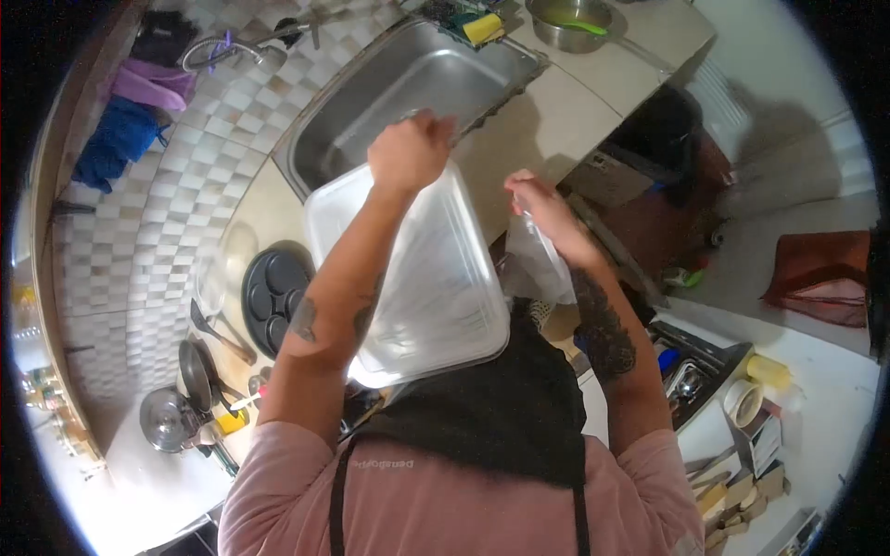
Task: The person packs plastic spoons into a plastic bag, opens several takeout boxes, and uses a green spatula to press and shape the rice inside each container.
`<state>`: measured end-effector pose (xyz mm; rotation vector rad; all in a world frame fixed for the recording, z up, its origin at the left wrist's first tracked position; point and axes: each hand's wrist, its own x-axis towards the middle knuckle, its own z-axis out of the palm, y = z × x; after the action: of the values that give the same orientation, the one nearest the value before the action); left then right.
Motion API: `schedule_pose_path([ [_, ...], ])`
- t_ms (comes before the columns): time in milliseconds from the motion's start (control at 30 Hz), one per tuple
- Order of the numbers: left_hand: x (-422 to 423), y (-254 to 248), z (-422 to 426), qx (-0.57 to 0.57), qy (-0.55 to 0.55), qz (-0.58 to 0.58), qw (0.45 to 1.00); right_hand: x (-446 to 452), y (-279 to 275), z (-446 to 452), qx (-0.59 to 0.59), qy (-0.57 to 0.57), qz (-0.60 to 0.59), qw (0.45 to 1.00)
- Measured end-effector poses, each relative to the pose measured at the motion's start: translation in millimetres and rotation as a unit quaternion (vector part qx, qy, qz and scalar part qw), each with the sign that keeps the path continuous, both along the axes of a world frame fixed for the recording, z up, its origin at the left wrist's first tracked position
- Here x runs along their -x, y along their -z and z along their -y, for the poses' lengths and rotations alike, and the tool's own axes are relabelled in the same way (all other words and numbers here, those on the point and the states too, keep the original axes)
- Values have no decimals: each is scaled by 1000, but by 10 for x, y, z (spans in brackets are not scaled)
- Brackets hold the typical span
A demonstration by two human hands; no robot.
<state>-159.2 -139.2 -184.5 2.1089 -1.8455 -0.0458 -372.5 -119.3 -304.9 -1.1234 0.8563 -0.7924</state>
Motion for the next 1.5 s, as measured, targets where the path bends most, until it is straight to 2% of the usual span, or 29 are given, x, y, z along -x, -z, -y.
schedule_pose_path([
  [133,2,60,-19,-109,-38,51,992,-364,-232,107,-34,-16,5,999],
  [233,-145,81,-31,-129,4,13,992,-741,117,301,-13,-17,43,999],
  [333,-374,-73,178,-245,243,28,938,-890,272,392,-62,-50,75,994],
  [400,-361,-39,381,-350,253,45,901,-1048,598,680,159,-56,10,986],
  [467,-324,22,522,-451,256,59,853,-1079,643,721,157,-63,-23,985],
  [533,-243,37,384,-416,251,26,874,-994,365,616,-62,-77,-13,995],
  [667,-133,-14,252,-397,223,6,890,-1243,655,685,-37,-87,-75,993],
  [767,-185,-87,163,-302,318,44,898,-1155,559,585,2,-88,-85,992],
  [867,-142,-218,97,-308,266,35,913,-850,108,463,58,-100,-80,990],
  [933,-190,-273,102,-291,266,21,919,-813,88,423,73,-107,-67,989],
  [1033,-147,-386,4,-261,236,-4,936,-795,198,422,183,-103,-75,975],
  [1100,-184,-474,-27,-225,246,-44,942,-757,289,434,199,-104,-87,971],
  [1233,-298,-967,-202,-222,245,-144,933,-637,344,519,220,-106,-128,961],
  [1300,-381,-1081,-313,-236,228,-188,926,-631,172,512,167,-45,-182,968],
  [1333,-418,-1026,-312,-219,236,-174,931,-607,31,501,140,-15,-210,967],
  [1367,-459,-915,-301,-202,244,-161,935,-571,-160,442,256,-49,-252,932],
  [1433,-401,-781,-304,-182,224,-171,942,-534,-531,343,475,-107,-327,810],
  [1500,-393,-631,-280,-151,219,-205,942,-711,-563,275,502,-196,-371,757],
])
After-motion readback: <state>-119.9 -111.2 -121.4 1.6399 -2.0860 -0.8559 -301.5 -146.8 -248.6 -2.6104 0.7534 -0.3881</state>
